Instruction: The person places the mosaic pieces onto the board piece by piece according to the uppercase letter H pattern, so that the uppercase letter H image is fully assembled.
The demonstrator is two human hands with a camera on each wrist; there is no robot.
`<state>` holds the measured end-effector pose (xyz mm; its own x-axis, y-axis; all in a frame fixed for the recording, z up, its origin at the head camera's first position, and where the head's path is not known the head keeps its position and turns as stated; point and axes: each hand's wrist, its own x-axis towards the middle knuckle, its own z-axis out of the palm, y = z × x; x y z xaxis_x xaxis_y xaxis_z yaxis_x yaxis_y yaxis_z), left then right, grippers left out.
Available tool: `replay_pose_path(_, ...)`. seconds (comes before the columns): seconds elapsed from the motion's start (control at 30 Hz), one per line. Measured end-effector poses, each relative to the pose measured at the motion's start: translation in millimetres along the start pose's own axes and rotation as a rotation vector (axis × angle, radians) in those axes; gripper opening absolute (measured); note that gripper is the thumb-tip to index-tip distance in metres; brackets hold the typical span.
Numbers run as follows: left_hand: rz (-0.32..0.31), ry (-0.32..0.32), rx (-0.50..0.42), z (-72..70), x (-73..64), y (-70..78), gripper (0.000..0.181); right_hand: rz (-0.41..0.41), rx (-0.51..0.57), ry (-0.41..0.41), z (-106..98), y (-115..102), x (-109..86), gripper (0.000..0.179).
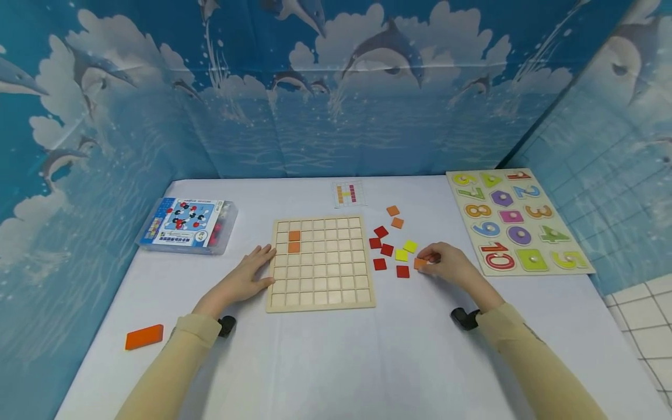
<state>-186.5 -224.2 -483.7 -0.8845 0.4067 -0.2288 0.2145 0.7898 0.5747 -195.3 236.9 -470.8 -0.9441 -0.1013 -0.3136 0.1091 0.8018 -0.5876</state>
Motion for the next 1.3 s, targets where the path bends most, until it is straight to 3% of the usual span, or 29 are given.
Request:
replay_pose_path(0.2, 0.001, 0.01, 0.005, 0.4, -1.6, -0.6, 0.07, 0.027, -0.033, -0.003, 1.2, -4.3, 0.0, 0.027)
replay_pose_path(0.7, 0.012, 0.015, 0.008, 1.7, -0.2, -2.5, 0.07, 0.072, 0.022, -0.032, -5.6, -0.8, -2.8, 0.024)
replay_pose_path(1.07, 0.019, 0.015, 0.002, 2.4, -1.9, -4.7, 0.071, 0.028, 0.111, -0.02, -7.6, 2.2, -4.2, 0.028)
replay_pose_path(1.3, 0.01, 0.022, 0.007, 2.0, -0.8, -3.8, 0.072, -0.021, 0.219, 0.008, 0.6, -21.9, -1.3, 0.032)
